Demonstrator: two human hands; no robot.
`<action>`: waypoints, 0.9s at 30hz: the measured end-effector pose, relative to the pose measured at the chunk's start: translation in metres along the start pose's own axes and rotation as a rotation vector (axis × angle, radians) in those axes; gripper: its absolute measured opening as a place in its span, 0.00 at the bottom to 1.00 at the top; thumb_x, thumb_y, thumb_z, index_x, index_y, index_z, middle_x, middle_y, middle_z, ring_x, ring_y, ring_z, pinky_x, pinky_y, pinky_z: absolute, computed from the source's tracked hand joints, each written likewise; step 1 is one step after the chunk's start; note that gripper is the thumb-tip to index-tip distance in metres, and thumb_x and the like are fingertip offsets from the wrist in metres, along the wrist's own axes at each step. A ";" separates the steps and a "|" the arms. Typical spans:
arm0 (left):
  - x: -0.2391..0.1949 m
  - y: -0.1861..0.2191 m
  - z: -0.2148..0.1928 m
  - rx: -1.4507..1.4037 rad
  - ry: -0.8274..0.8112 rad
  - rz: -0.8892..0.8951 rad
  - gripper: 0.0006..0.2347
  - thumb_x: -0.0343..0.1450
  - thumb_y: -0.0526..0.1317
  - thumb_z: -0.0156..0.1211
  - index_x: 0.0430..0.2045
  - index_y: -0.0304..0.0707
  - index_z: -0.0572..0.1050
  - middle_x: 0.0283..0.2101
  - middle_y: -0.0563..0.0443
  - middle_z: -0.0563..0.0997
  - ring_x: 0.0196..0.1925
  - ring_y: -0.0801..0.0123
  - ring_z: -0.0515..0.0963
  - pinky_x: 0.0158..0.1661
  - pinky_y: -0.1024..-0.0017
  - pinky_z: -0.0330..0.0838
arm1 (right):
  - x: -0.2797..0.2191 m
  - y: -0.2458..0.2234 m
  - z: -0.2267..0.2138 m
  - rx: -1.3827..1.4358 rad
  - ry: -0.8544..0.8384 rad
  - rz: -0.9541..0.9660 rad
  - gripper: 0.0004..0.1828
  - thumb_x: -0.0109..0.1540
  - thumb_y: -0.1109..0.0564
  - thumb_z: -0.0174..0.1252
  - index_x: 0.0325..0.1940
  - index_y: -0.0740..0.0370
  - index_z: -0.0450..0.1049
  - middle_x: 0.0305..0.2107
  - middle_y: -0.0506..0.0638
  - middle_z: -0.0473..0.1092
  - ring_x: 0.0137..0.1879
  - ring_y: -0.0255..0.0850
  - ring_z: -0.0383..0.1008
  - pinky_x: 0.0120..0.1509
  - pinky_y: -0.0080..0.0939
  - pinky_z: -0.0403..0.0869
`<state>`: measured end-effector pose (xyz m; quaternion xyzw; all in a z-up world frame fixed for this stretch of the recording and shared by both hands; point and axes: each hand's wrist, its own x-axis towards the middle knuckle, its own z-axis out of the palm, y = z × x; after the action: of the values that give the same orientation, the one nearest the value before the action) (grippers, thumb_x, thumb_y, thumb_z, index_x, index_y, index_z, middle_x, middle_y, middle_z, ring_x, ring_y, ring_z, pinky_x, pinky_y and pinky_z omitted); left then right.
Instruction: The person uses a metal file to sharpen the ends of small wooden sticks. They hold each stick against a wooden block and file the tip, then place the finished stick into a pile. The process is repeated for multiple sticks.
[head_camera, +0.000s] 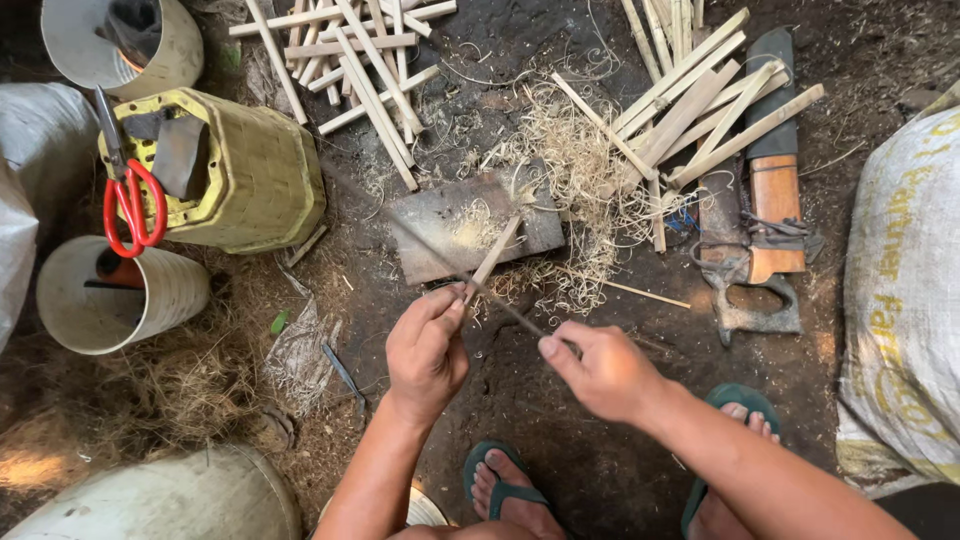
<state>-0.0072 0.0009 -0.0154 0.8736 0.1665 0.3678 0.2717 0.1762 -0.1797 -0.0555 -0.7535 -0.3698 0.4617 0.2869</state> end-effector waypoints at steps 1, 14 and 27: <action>0.002 0.001 -0.002 -0.004 -0.012 0.004 0.05 0.69 0.23 0.63 0.32 0.25 0.72 0.40 0.35 0.82 0.42 0.51 0.85 0.40 0.64 0.82 | 0.002 0.001 -0.001 -0.002 0.020 -0.046 0.30 0.66 0.34 0.47 0.38 0.63 0.79 0.17 0.54 0.74 0.23 0.45 0.76 0.31 0.49 0.73; -0.010 -0.009 0.002 0.034 0.007 0.016 0.07 0.69 0.22 0.60 0.33 0.29 0.69 0.41 0.36 0.81 0.46 0.48 0.86 0.44 0.63 0.82 | 0.019 0.034 0.008 -0.034 0.133 0.165 0.30 0.64 0.33 0.48 0.38 0.62 0.79 0.23 0.62 0.76 0.30 0.54 0.79 0.38 0.51 0.74; -0.005 0.002 0.000 0.033 0.002 -0.046 0.08 0.69 0.21 0.61 0.33 0.27 0.68 0.42 0.32 0.81 0.44 0.50 0.86 0.42 0.65 0.82 | 0.018 0.035 0.005 -0.166 0.094 0.274 0.32 0.65 0.31 0.46 0.47 0.61 0.79 0.25 0.68 0.76 0.37 0.62 0.78 0.43 0.58 0.73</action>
<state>-0.0103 -0.0031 -0.0176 0.8735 0.1926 0.3597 0.2655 0.1872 -0.1841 -0.0929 -0.8389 -0.2865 0.4285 0.1750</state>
